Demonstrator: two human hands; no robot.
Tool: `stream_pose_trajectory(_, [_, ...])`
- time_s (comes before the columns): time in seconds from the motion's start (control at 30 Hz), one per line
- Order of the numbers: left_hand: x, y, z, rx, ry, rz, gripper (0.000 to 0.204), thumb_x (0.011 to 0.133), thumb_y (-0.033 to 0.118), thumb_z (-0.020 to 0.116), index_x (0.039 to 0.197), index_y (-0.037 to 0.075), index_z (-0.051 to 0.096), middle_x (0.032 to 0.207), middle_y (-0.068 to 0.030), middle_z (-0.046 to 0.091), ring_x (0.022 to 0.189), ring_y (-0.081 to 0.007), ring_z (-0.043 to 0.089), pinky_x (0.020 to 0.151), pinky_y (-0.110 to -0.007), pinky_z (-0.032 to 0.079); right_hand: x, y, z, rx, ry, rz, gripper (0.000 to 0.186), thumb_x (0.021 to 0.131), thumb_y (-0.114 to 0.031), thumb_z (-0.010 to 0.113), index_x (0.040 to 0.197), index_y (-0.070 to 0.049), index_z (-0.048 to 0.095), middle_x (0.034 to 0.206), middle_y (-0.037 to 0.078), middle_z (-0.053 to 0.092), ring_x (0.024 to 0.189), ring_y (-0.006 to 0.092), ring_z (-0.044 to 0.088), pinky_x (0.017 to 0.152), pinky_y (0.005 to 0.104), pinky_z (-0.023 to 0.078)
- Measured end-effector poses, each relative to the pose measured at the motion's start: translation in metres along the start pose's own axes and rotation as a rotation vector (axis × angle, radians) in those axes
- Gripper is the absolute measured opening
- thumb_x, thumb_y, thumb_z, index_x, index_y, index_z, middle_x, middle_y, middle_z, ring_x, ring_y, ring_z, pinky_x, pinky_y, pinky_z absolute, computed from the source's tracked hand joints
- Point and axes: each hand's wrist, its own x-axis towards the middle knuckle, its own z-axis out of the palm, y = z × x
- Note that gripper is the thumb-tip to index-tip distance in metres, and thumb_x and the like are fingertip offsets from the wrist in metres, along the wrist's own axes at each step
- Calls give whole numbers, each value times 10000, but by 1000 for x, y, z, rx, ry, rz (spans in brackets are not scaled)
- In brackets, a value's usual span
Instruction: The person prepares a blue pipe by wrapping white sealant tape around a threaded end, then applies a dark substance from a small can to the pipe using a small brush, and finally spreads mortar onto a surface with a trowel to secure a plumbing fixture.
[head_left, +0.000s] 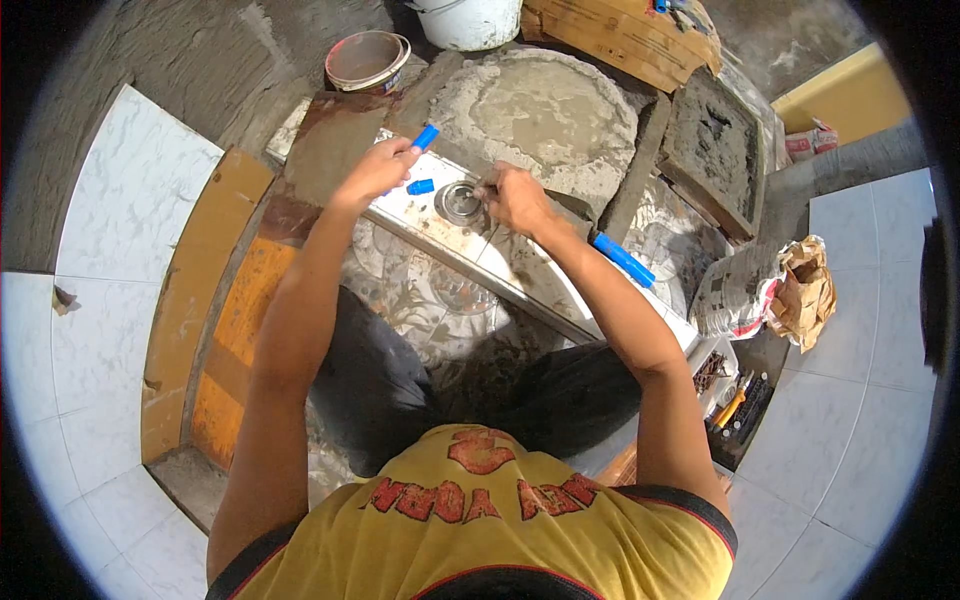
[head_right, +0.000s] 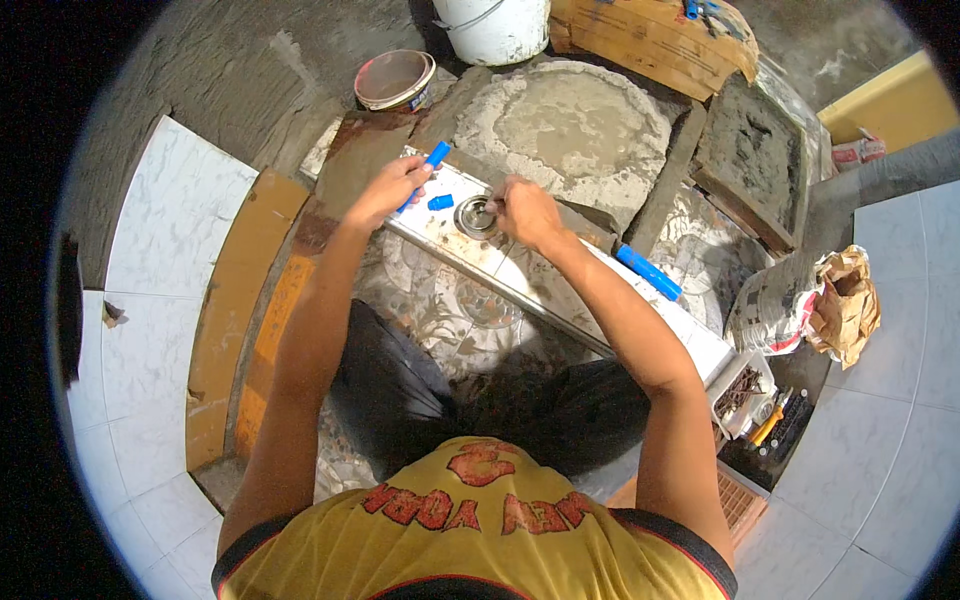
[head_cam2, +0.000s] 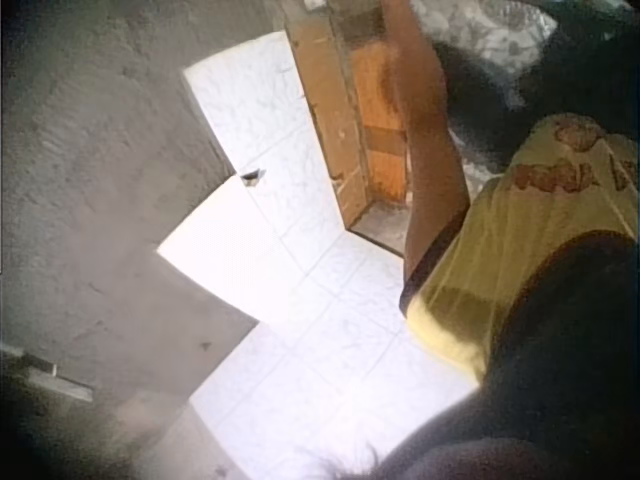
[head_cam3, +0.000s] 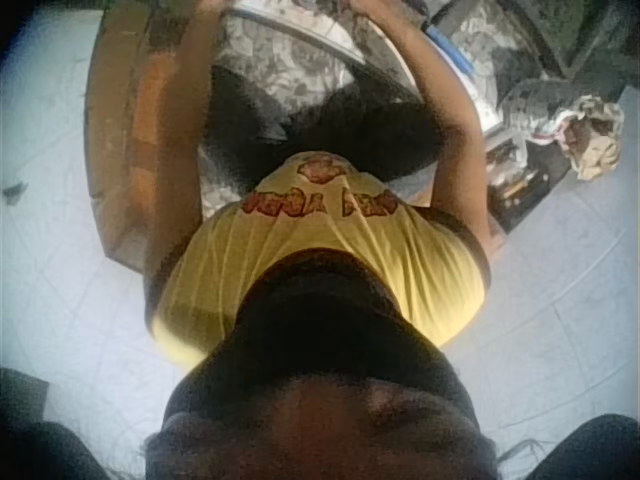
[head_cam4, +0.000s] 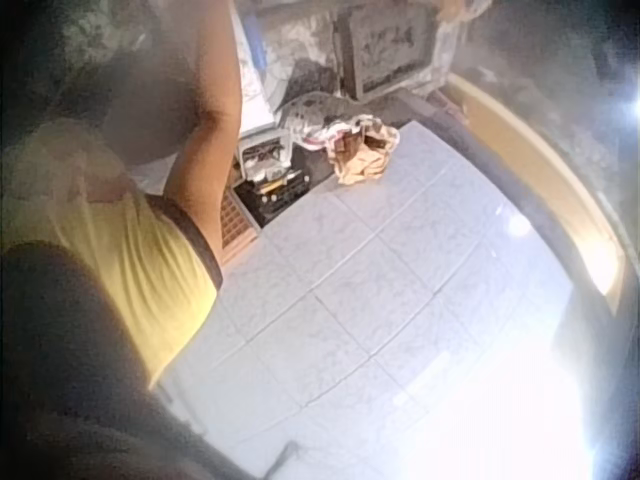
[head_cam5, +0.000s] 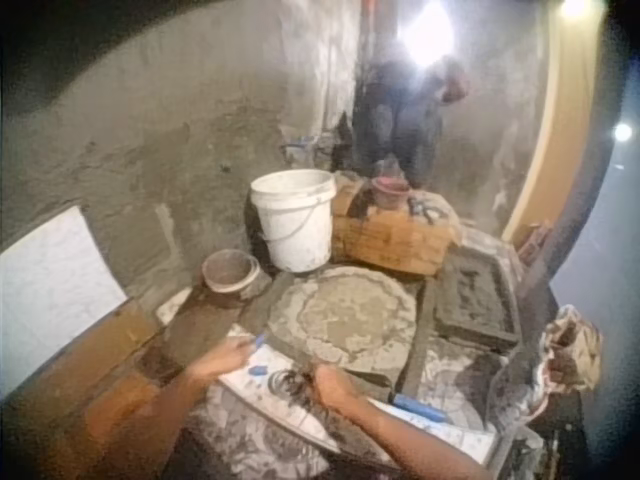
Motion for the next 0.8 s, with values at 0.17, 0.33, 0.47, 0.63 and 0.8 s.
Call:
stream_pose_trajectory(0.17, [-2,-6,-3,-191,3,-5,283,979,249,609,1157,28,602,901,7,590,747,-64,533,650,-228,452,3,11,-1,144,48,59,130,814,-146,731,896,-46,729,926,195,661,879,397,654,754,466,523])
stream_pose_trajectory(0.33, [-2,-9,-1,-165,36,12,368,907,303,688,1154,40,616,955,-16,633,813,-93,558,707,-258,448,-7,24,16,163,64,27,119,813,-142,718,897,-59,736,899,180,651,875,379,661,740,462,525])
stream_pose_trajectory(0.47, [3,-1,1,-114,25,23,400,902,282,710,1151,-17,617,922,-58,657,791,-117,610,702,-283,500,-8,6,26,-138,91,-48,151,810,-192,714,917,-88,739,923,161,659,883,366,670,751,468,537])
stream_pose_trajectory(0.63, [1,-3,12,-118,94,19,382,875,344,741,1099,52,640,882,4,652,760,-76,571,644,-248,439,-8,-7,10,-205,-7,-88,205,846,-266,689,930,-84,733,928,166,666,865,380,672,768,482,545])
stream_pose_trajectory(0.8, [-1,13,25,-283,13,87,320,875,271,769,1046,38,631,854,-17,662,686,-57,565,586,-203,424,-3,-18,-9,79,165,28,392,891,-398,676,917,-8,704,898,212,671,839,418,662,755,475,526])
